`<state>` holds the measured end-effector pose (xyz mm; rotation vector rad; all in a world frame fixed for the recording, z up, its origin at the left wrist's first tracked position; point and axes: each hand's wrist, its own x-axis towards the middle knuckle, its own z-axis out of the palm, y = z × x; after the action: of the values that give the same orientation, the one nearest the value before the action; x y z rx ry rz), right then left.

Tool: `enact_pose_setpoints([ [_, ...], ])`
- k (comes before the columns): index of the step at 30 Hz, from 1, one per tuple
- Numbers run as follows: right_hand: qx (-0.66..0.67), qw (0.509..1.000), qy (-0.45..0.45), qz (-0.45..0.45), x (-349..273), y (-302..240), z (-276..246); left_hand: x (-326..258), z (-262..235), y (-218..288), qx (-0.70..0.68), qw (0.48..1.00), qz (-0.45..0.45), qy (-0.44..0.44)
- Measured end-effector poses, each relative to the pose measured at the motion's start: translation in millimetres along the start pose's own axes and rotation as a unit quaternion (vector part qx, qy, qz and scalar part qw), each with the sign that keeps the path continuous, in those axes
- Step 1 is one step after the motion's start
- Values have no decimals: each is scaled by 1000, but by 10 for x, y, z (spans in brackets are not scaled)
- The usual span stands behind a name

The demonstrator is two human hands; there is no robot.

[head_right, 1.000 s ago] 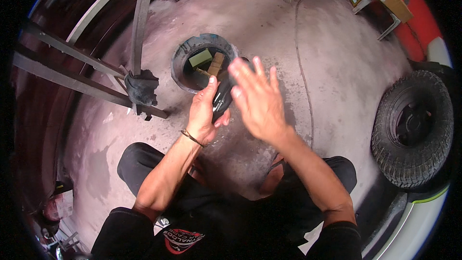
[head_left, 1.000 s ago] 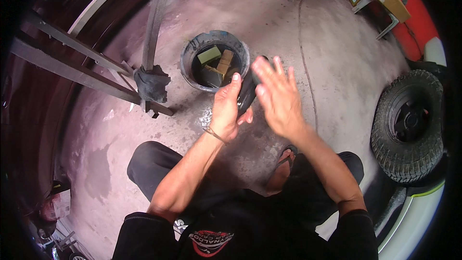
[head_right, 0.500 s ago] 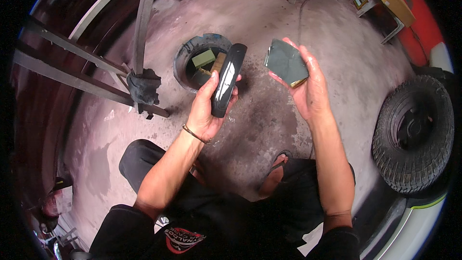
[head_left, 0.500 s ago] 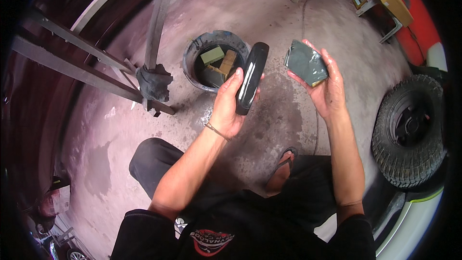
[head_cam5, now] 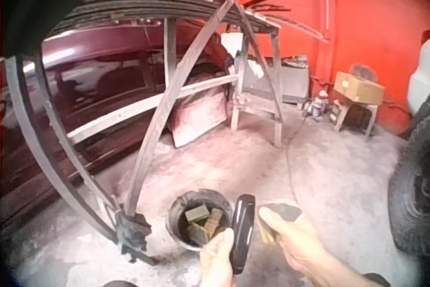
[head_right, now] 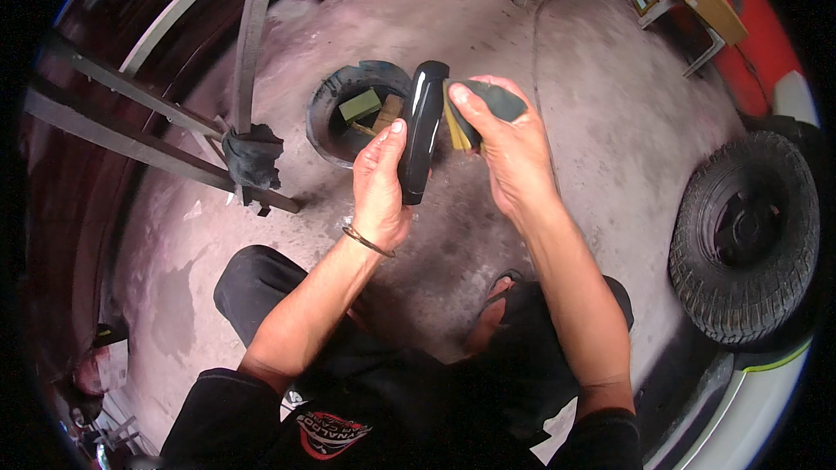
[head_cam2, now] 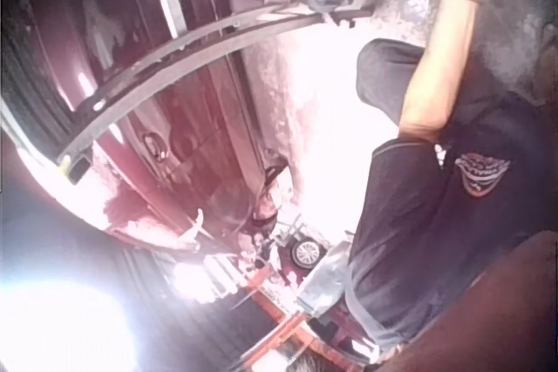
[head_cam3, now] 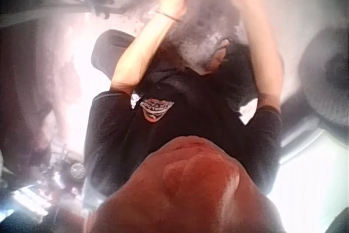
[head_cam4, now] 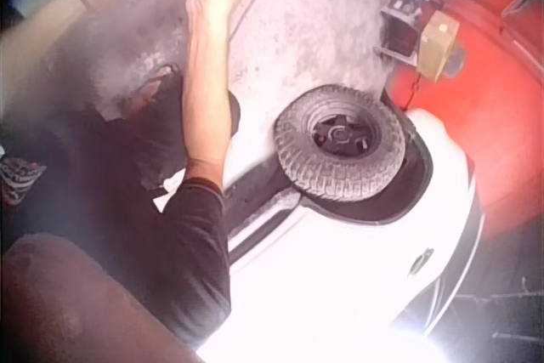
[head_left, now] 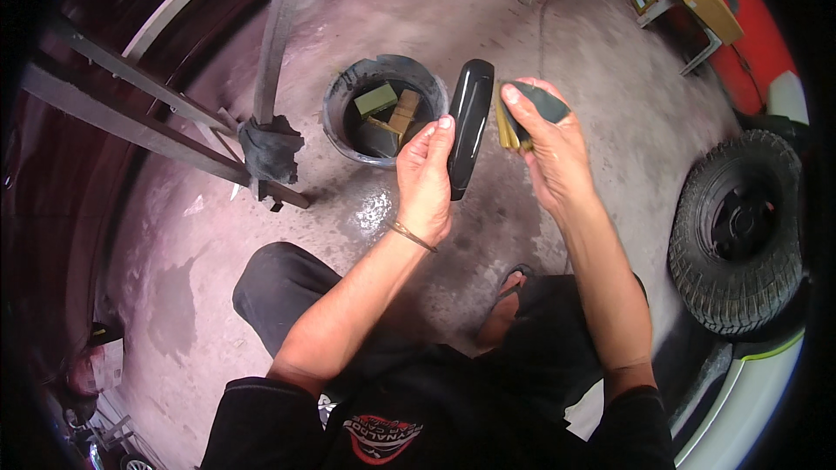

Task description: The person sits on the floor and scrubs a black car door handle with a wet sponge, then wipes it with a cloth. They repeat this process, alternating between scrubbing and wiping, while occasionally dipping the sponge into a bucket of water.

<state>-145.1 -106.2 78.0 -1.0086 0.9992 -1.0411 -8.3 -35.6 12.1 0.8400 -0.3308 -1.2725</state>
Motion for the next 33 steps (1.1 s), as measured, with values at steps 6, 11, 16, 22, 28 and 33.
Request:
enact_pose_setpoints([
  [6,-96,995,13,0,-214,391,246,3,-2,39,-42,999,-16,27],
  [11,-178,979,-58,-85,-349,523,301,153,-147,195,-25,999,23,7],
  [16,-124,984,-35,-120,-270,565,450,257,-112,252,-44,997,66,-6],
  [22,-75,995,-59,-5,-169,390,357,142,-97,303,-126,992,-16,19],
  [28,-81,990,-89,78,-281,295,397,305,-321,292,-27,996,87,5],
  [33,-107,985,-80,112,-442,278,495,305,-242,250,-69,993,46,81],
])
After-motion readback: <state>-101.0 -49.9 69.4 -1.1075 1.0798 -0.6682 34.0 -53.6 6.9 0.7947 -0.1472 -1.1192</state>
